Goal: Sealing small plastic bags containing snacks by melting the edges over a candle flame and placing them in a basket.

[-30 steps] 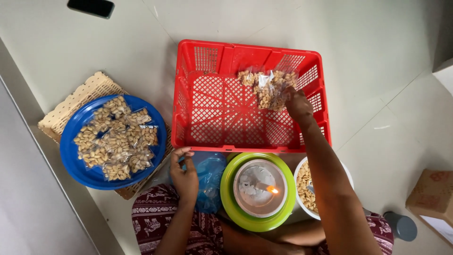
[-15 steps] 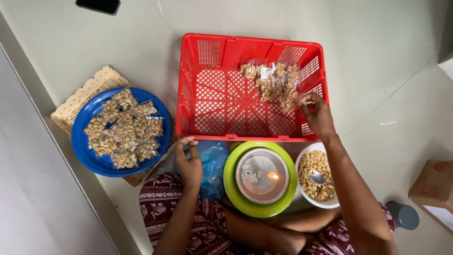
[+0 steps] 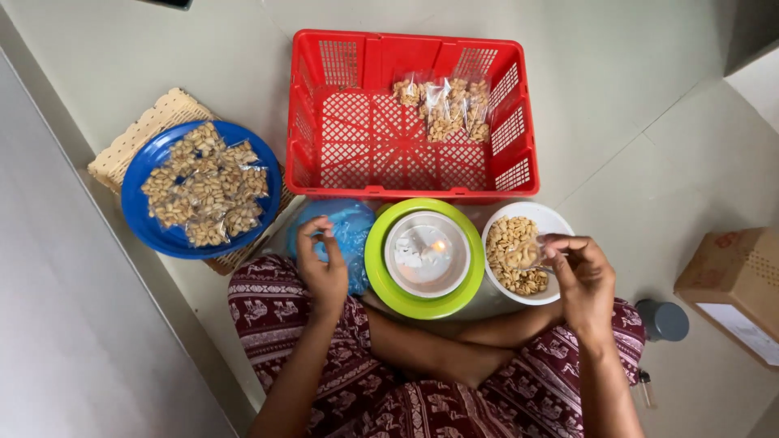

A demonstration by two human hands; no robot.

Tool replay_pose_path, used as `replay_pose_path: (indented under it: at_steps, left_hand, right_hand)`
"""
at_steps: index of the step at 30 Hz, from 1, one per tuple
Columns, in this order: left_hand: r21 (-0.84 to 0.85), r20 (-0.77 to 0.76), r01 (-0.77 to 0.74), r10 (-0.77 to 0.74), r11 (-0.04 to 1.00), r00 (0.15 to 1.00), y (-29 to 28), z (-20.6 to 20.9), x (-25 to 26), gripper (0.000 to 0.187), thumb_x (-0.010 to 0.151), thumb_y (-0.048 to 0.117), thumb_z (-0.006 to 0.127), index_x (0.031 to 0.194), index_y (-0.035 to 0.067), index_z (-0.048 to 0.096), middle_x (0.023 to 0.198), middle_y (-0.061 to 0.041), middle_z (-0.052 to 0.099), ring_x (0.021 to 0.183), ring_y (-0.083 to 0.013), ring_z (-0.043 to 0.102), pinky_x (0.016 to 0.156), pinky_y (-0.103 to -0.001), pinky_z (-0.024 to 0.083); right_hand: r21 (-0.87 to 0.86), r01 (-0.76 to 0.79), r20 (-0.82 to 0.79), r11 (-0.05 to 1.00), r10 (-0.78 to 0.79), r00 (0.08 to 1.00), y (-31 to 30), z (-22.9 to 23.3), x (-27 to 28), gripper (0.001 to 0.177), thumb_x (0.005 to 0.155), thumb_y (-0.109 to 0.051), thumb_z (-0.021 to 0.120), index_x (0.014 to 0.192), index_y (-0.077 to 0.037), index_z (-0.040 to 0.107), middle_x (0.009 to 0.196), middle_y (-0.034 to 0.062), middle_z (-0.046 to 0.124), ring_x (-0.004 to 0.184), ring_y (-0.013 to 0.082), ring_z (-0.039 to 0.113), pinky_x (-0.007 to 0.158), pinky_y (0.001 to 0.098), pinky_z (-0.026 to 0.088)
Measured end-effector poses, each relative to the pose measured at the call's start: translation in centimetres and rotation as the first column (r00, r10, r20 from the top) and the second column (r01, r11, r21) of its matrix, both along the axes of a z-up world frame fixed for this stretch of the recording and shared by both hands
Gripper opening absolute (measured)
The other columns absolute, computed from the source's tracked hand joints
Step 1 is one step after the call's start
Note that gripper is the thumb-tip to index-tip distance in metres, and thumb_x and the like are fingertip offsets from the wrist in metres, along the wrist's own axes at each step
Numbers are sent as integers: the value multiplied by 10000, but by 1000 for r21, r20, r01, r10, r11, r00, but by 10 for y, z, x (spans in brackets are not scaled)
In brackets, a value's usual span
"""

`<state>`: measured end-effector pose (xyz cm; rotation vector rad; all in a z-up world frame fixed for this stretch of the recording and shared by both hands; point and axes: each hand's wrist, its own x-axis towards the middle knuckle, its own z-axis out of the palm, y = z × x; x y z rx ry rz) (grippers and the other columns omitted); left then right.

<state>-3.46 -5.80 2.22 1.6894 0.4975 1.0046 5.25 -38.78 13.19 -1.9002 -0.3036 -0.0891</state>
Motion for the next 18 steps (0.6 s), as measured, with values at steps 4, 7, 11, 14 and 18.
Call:
replay_pose_path:
  at_steps: [4, 7, 11, 14, 18]
  left_hand:
    - [-31, 67, 180, -177, 983, 982, -65, 12, -18, 279, 968, -104, 511, 1153, 79, 609, 1047, -85, 607, 977, -254, 597, 830, -389, 517]
    - [63, 12, 529, -531, 846, 847, -114, 25, -32, 240, 982, 117, 626, 1202, 39, 569, 1212, -135, 659, 1077, -225, 648, 863, -292, 560]
    - [-198, -37, 820, -840, 537, 542, -150, 28, -43, 455, 921, 89, 740, 1333, 51, 549, 1254, -126, 673, 1128, -235, 677, 1027, -372, 556]
    - [-208, -16, 801, -821, 562, 571, -159, 22, -49, 319, 925, 42, 735, 1223, 37, 620, 1201, -123, 681, 1048, -217, 707, 936, -308, 612]
    - [-207, -92, 799, -824, 565, 559, -169, 30, -59, 299, 910, 130, 779, 1167, 61, 644, 1060, -69, 710, 934, -154, 685, 827, -260, 567]
  right_hand:
    - [26, -18, -39, 1000, 19, 999, -14, -30, -36, 68, 950, 29, 696, 1018, 31, 697, 1015, 211, 745, 1016, 286, 717, 875, 421, 594]
    - [76, -114, -165, 991, 125, 978, -17, -46, -55, 141, 950, -30, 686, 1071, -94, 719, 1081, 63, 758, 1034, 176, 711, 897, 302, 609]
    - [120, -237, -167, 964, 255, 952, -14, -57, -79, 176, 944, 3, 660, 1103, -70, 681, 1052, 73, 735, 980, 182, 691, 895, 315, 586]
    - [179, -249, -174, 952, 280, 944, -25, -70, -87, 220, 938, 42, 644, 1131, -62, 661, 1073, 81, 729, 1007, 191, 701, 926, 330, 588]
    - [246, -294, -208, 924, 347, 915, -34, -74, -98, 259, 926, 45, 667, 1168, -48, 660, 1107, 95, 730, 1022, 186, 708, 942, 307, 598]
